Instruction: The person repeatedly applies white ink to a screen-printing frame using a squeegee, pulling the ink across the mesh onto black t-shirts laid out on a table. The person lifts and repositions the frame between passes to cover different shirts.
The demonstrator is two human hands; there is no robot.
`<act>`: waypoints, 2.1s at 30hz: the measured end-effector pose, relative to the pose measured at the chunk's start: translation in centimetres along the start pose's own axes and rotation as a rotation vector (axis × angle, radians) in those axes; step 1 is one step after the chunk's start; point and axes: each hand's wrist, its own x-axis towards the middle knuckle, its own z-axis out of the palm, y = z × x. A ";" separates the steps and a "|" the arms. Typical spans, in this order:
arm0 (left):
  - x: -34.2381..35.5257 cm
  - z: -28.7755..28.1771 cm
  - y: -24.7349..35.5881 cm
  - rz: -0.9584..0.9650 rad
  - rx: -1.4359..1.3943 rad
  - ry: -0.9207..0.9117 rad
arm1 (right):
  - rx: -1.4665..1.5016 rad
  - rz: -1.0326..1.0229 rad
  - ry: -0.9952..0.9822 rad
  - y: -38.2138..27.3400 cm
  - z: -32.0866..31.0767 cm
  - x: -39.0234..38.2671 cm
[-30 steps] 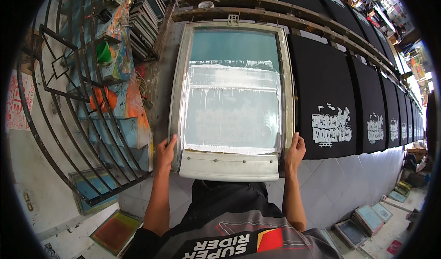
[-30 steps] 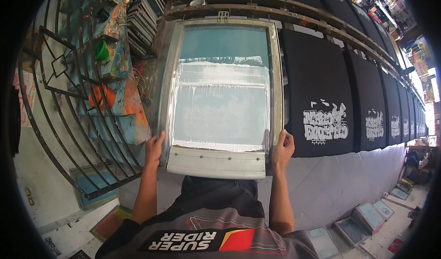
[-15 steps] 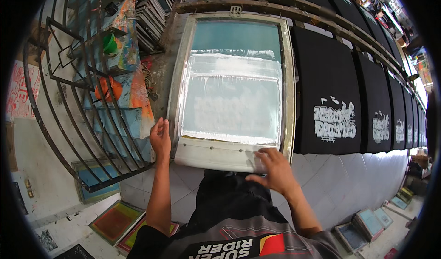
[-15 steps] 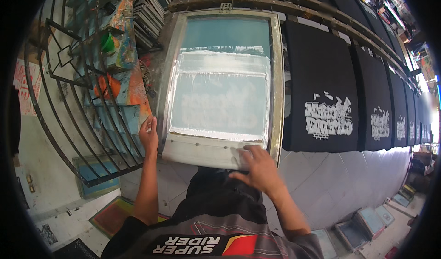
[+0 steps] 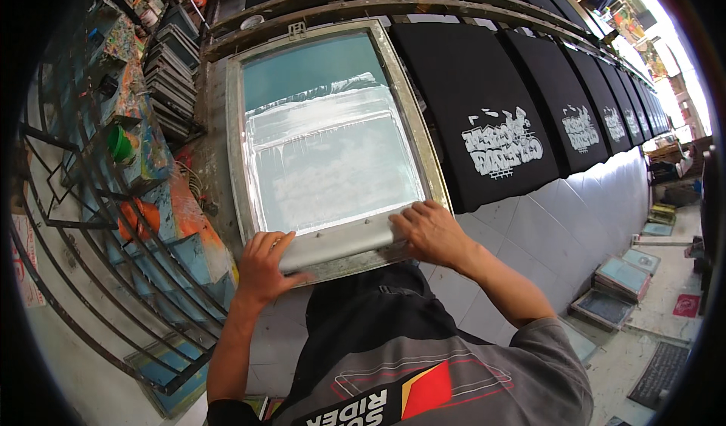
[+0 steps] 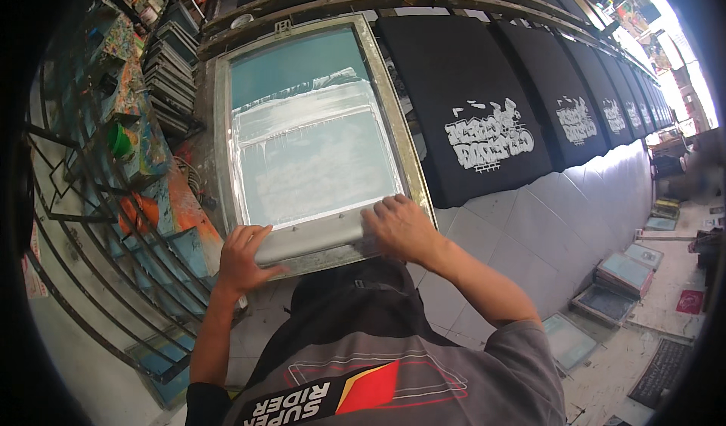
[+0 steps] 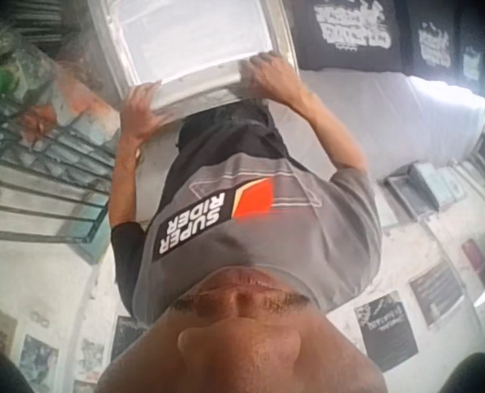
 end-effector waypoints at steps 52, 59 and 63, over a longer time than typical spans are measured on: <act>-3.3 3.7 -0.6 -0.160 -0.013 0.180 | -0.052 0.188 0.337 -1.4 3.8 -2.1; -5.7 7.8 -0.9 -0.112 0.128 0.346 | -0.078 0.197 0.506 -1.4 9.0 -2.6; 0.0 6.6 -4.3 -0.102 0.157 0.261 | -0.152 0.164 0.574 2.2 8.8 3.2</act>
